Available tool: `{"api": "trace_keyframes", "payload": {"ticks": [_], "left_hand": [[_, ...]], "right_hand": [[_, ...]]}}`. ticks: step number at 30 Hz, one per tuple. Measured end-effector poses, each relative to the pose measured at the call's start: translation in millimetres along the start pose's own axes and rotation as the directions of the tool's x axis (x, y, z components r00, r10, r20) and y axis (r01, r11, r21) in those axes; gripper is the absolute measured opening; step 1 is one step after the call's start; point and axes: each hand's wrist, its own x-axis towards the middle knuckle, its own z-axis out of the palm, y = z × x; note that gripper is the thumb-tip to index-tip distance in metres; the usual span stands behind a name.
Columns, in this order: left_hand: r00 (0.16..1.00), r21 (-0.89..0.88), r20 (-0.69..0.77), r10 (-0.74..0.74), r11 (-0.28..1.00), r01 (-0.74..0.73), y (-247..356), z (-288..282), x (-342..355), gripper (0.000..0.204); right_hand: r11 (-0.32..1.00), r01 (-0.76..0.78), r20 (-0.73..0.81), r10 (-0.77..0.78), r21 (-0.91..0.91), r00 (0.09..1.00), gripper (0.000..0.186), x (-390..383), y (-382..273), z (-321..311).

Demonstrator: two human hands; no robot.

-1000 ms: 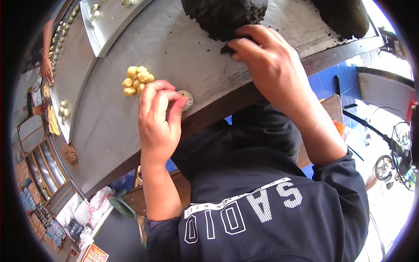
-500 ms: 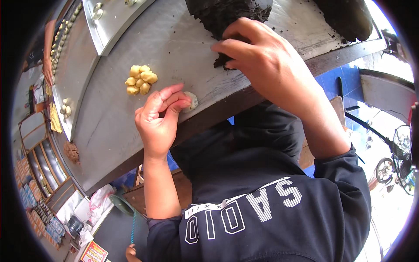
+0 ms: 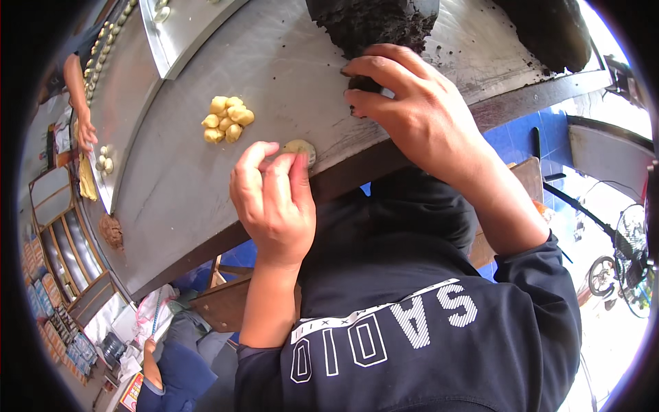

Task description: The person takes a small piece of light-colored dough and presses a small piece of dark dough into the center, wrapping the light dough around it to form a filled ball.

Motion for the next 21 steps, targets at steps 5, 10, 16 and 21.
{"api": "trace_keyframes", "payload": {"ticks": [5,10,16,21], "left_hand": [[0.911,-0.437,0.333,-0.241,0.817,0.376,-20.1,-14.5,19.5,0.015],[0.912,0.096,0.409,-0.039,0.995,0.000,-18.5,-11.7,71.2,0.005],[0.977,0.118,0.178,0.120,0.983,-0.142,-28.1,1.9,57.8,0.009],[0.929,-0.728,0.356,-0.097,0.595,0.341,-68.8,-17.9,32.6,0.024]], "right_hand": [[0.999,0.044,-0.059,-0.046,-0.030,0.997,0.015,7.6,2.5,-11.2],[0.989,-0.019,0.151,0.042,-0.145,0.988,0.019,18.1,-22.0,6.3],[0.946,-0.031,0.121,-0.009,0.324,0.993,0.015,4.6,-0.9,-23.5],[0.964,-0.106,0.091,0.086,0.246,0.992,0.023,-3.1,-5.2,-17.3]]}}
